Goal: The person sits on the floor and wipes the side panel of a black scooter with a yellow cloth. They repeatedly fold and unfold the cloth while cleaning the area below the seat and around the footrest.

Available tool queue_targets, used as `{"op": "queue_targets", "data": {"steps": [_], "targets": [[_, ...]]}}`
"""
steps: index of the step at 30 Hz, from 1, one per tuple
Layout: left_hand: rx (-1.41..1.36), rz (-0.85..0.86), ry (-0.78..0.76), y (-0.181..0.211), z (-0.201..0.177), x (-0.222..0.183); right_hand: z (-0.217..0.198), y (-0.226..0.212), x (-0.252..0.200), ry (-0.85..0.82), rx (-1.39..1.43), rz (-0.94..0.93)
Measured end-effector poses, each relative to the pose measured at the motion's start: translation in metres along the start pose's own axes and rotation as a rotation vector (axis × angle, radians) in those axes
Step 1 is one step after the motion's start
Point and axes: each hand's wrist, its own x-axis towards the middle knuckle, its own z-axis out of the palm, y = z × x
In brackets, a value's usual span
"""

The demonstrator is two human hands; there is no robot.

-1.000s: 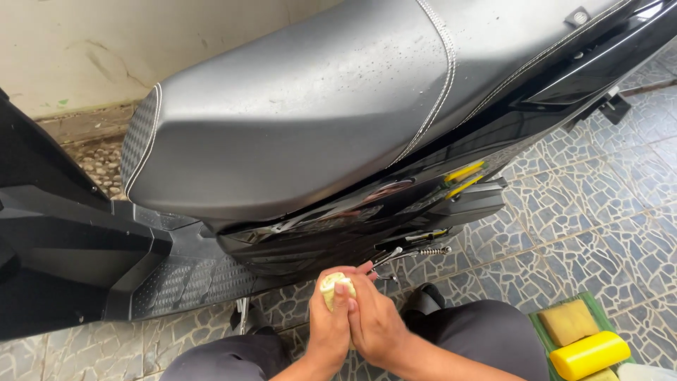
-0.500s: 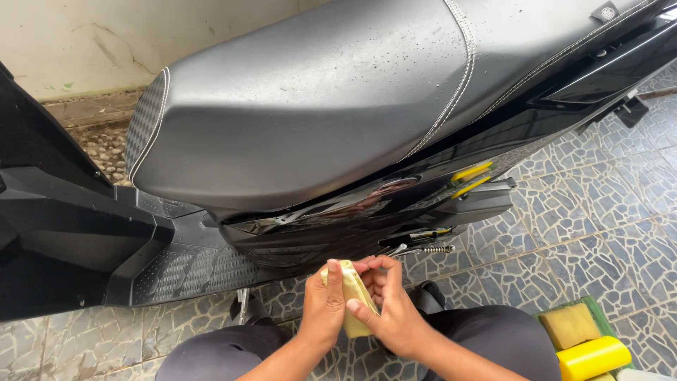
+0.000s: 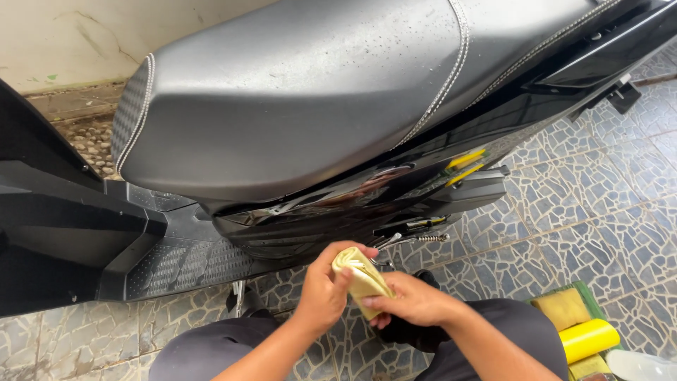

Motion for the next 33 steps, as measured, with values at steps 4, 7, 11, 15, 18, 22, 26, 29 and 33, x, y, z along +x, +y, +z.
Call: {"op": "queue_targets", "data": {"steps": [4,7,11,15,18,22,26,29,33], "targets": [[0.301,0.023,-0.267,0.015,-0.018,0.011,-0.022,-0.003,-0.011,0.055,-0.285,0.106],[0.730,0.137,-0.509,-0.015,-0.024,0.009,-0.025,-0.001,-0.015,0.074,-0.668,0.092],[0.852,-0.140,-0.626,-0.035,-0.016,0.008,-0.019,0.011,-0.018,0.035,-0.787,0.282],[0.876,-0.484,-0.703,-0.029,-0.008,0.016,-0.012,0.014,-0.024,0.037,-0.800,0.348],[0.893,-0.507,-0.824,-0.016,-0.002,0.011,-0.002,0.035,-0.026,0.103,-1.010,0.217],[0.956,-0.548,-0.955,-0.028,0.001,-0.002,-0.001,0.070,-0.024,0.156,-1.163,0.032],[0.904,-0.531,-0.839,-0.017,-0.003,0.002,0.000,0.051,-0.019,0.208,-1.107,0.120],[0.881,-0.467,-0.758,-0.023,-0.015,-0.002,0.002,0.030,-0.016,0.256,-0.944,0.176],[0.842,-0.294,-0.550,-0.015,-0.023,-0.001,-0.007,0.013,-0.015,0.576,-0.580,0.059]]}}
